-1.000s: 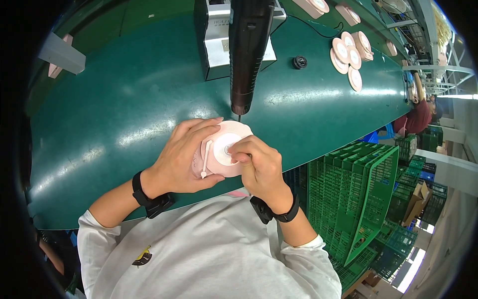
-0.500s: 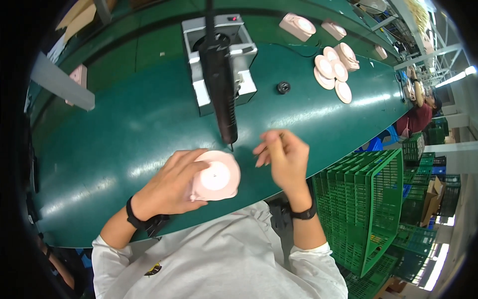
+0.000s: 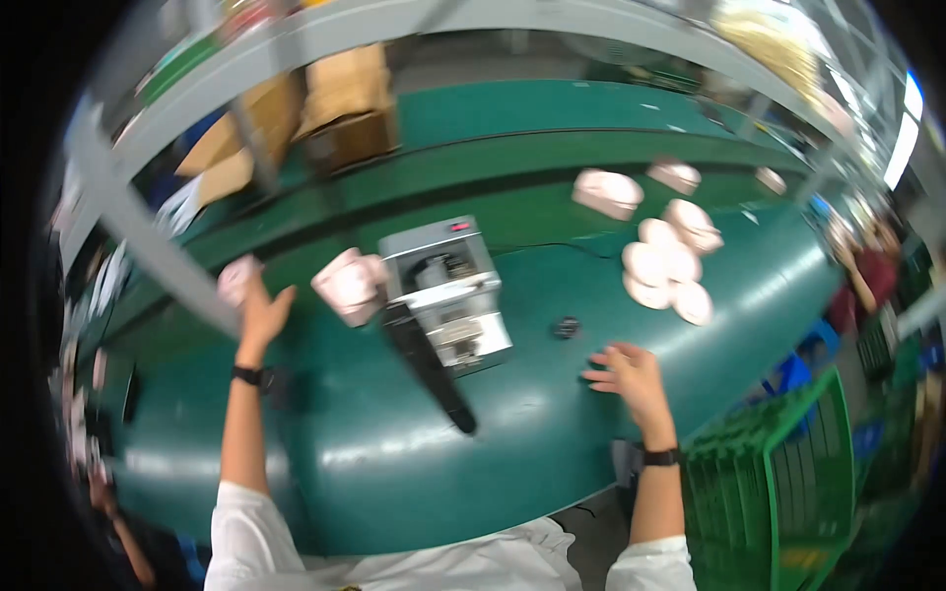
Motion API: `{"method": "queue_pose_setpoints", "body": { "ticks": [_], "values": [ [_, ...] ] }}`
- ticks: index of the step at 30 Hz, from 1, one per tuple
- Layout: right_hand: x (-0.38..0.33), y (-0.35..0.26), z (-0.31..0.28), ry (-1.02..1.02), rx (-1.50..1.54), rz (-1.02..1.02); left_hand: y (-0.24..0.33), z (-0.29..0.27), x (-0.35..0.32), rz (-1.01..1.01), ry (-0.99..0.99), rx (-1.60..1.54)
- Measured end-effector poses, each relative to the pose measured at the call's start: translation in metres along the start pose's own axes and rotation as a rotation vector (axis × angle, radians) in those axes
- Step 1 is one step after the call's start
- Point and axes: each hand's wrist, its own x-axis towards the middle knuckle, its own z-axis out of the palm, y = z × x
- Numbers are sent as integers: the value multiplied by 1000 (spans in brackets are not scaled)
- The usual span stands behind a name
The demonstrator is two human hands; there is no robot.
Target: The person picks up a pink base and a white disc, fits the disc onto the base, and uses a power screwdriver to drive a screw into the center. They repeat this process with several units, occasionally inserting a small metal pin into the disc by hand.
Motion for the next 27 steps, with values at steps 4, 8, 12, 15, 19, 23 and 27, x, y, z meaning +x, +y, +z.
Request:
{"method": "queue_pose_setpoints", "body": {
  "ticks": [4, 8, 12, 15, 19, 23, 27],
  "values": [
    [40, -27, 8, -41, -43, -171, -195, -38, 48, -49, 112, 600],
    [89, -7, -99, 384, -437, -391, -97, 58, 91, -442, 3, 553],
    [176, -30, -136, 631, -663, -508, -185, 17, 129, -337, -421, 614],
    [231, -58, -152, 659, -763, -401, -191, 12, 131, -457, -280, 463],
    [273, -66, -186, 645, -841, -325, -74, 32, 77, -555, 89, 544],
    [310, -73, -183, 582, -827, -249, 36, -19, -5, -253, -47, 296],
    [304, -78, -181, 695, -819, -345, 64, -45, -84, -72, -90, 74]
  ]
}}
